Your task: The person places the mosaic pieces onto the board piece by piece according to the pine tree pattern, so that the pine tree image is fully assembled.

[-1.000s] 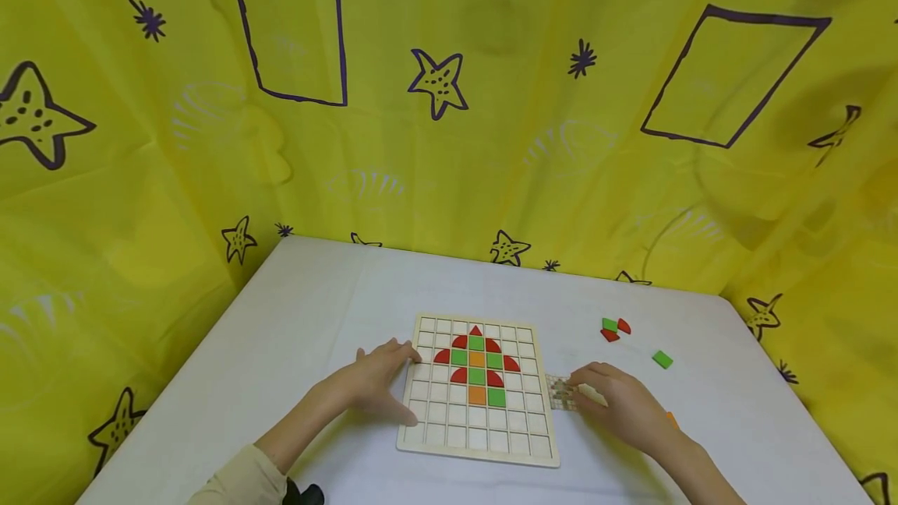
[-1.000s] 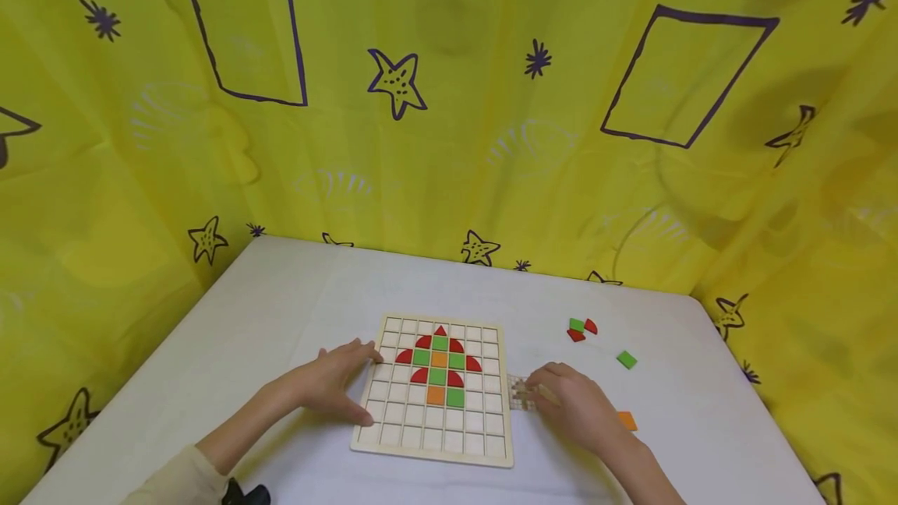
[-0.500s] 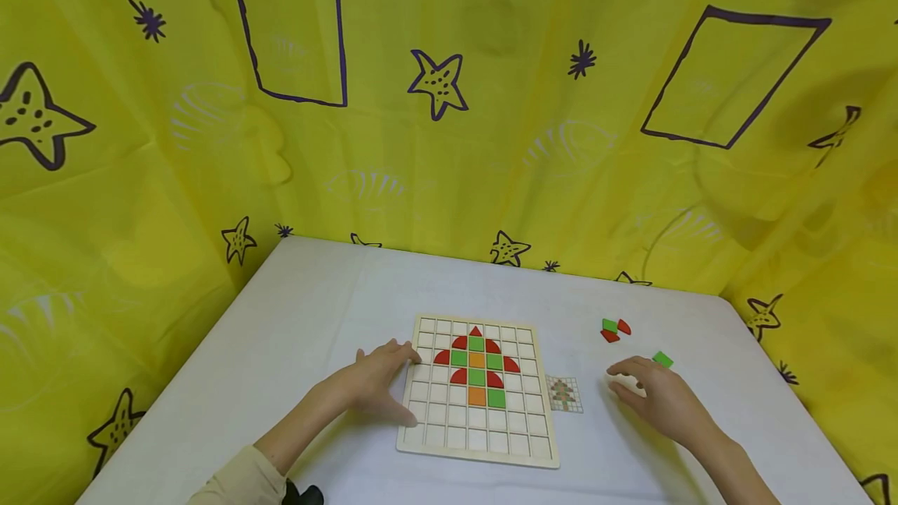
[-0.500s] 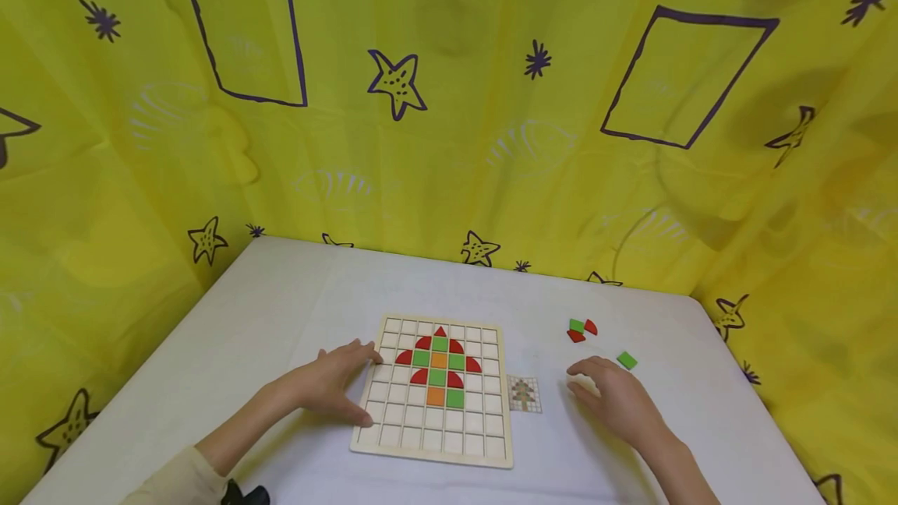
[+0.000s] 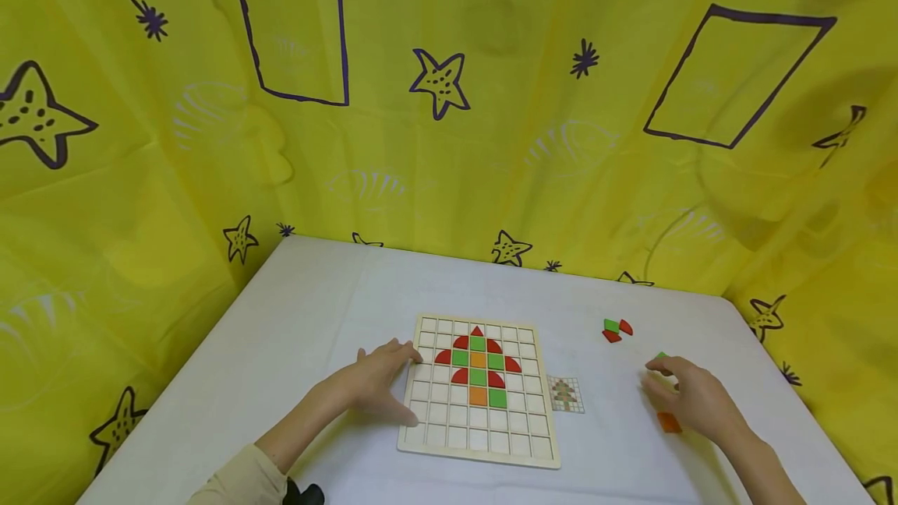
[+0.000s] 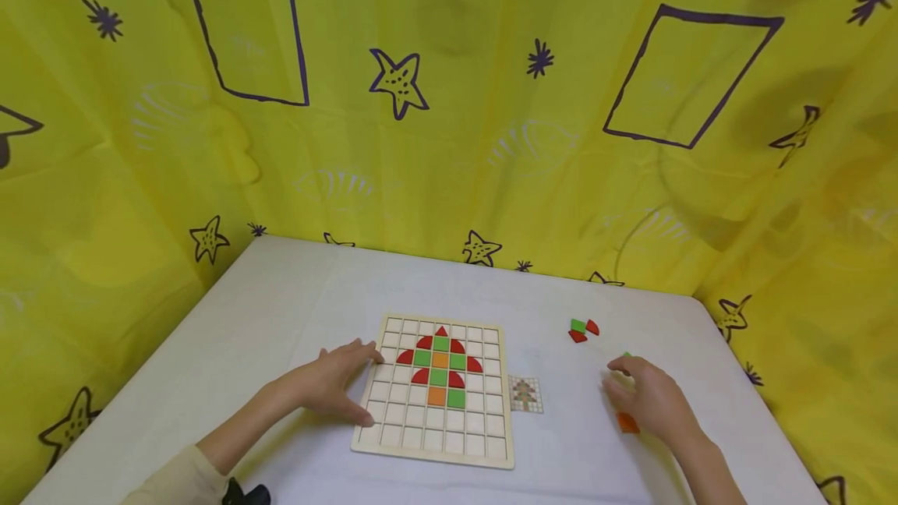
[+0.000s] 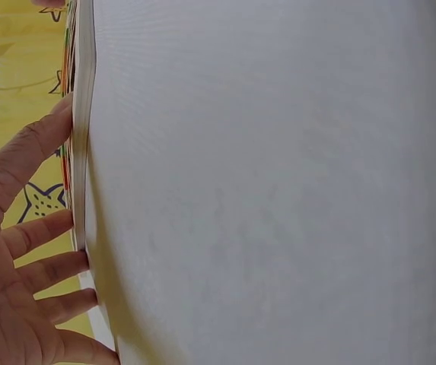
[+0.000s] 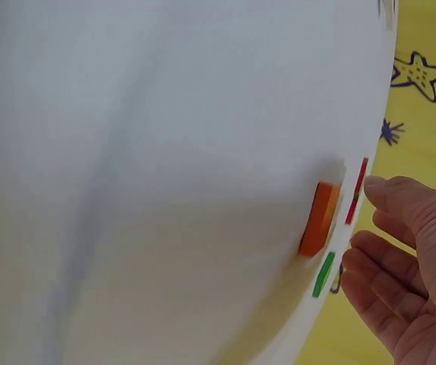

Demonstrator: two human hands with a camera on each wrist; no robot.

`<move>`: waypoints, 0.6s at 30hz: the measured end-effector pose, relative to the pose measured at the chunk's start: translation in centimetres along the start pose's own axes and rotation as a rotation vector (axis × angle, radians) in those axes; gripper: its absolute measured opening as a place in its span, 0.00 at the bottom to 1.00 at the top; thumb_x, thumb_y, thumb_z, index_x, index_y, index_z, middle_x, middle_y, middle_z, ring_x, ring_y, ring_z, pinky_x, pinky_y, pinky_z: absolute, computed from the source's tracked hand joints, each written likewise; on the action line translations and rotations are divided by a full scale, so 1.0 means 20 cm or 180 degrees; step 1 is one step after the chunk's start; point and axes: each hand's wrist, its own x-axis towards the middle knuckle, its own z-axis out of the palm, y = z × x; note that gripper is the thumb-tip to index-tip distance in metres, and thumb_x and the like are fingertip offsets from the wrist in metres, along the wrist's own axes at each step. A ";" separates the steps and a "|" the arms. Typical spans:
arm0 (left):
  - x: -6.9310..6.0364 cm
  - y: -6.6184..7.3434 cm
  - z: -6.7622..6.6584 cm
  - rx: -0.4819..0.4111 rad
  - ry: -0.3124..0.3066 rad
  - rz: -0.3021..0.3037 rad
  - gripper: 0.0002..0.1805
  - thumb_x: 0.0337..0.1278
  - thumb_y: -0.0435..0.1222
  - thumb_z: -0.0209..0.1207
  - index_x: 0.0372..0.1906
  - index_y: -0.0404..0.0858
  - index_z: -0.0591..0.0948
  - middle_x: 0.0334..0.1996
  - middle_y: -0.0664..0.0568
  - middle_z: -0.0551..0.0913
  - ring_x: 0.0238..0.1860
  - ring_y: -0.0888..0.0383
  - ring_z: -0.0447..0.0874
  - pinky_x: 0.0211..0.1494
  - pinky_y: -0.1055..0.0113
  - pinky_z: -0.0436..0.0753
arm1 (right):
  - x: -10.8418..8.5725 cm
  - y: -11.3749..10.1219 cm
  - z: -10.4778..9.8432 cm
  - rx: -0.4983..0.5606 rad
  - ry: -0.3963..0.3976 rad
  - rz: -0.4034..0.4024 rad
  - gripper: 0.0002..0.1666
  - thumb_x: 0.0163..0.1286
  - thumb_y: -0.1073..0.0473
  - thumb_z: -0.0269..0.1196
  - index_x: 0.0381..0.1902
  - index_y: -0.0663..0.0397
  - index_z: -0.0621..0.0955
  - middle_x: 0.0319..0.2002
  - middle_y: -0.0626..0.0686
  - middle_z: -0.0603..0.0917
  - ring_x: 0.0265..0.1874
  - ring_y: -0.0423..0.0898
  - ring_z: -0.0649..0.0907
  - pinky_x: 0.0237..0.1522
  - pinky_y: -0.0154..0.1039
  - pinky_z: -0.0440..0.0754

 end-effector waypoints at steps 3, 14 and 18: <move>0.00 0.00 0.00 0.0002 -0.0011 -0.0001 0.42 0.37 0.51 0.82 0.59 0.46 0.74 0.73 0.39 0.70 0.78 0.38 0.58 0.66 0.19 0.53 | 0.00 0.03 -0.01 -0.0022 0.0049 0.0069 0.23 0.70 0.52 0.68 0.52 0.67 0.83 0.53 0.71 0.83 0.42 0.63 0.85 0.45 0.63 0.82; 0.00 0.00 0.00 -0.0057 -0.0013 -0.0041 0.41 0.36 0.50 0.82 0.59 0.47 0.75 0.74 0.39 0.69 0.78 0.38 0.58 0.67 0.20 0.52 | 0.05 0.11 -0.03 -0.0134 0.0101 0.0195 0.23 0.70 0.55 0.68 0.53 0.70 0.81 0.52 0.75 0.81 0.51 0.75 0.79 0.48 0.69 0.77; 0.00 0.00 0.00 -0.0037 -0.0012 -0.0029 0.41 0.36 0.50 0.82 0.59 0.47 0.74 0.74 0.39 0.69 0.78 0.38 0.58 0.67 0.19 0.52 | 0.07 0.14 -0.04 -0.0168 0.0029 0.0265 0.23 0.69 0.57 0.68 0.52 0.71 0.80 0.49 0.74 0.82 0.49 0.74 0.80 0.49 0.69 0.77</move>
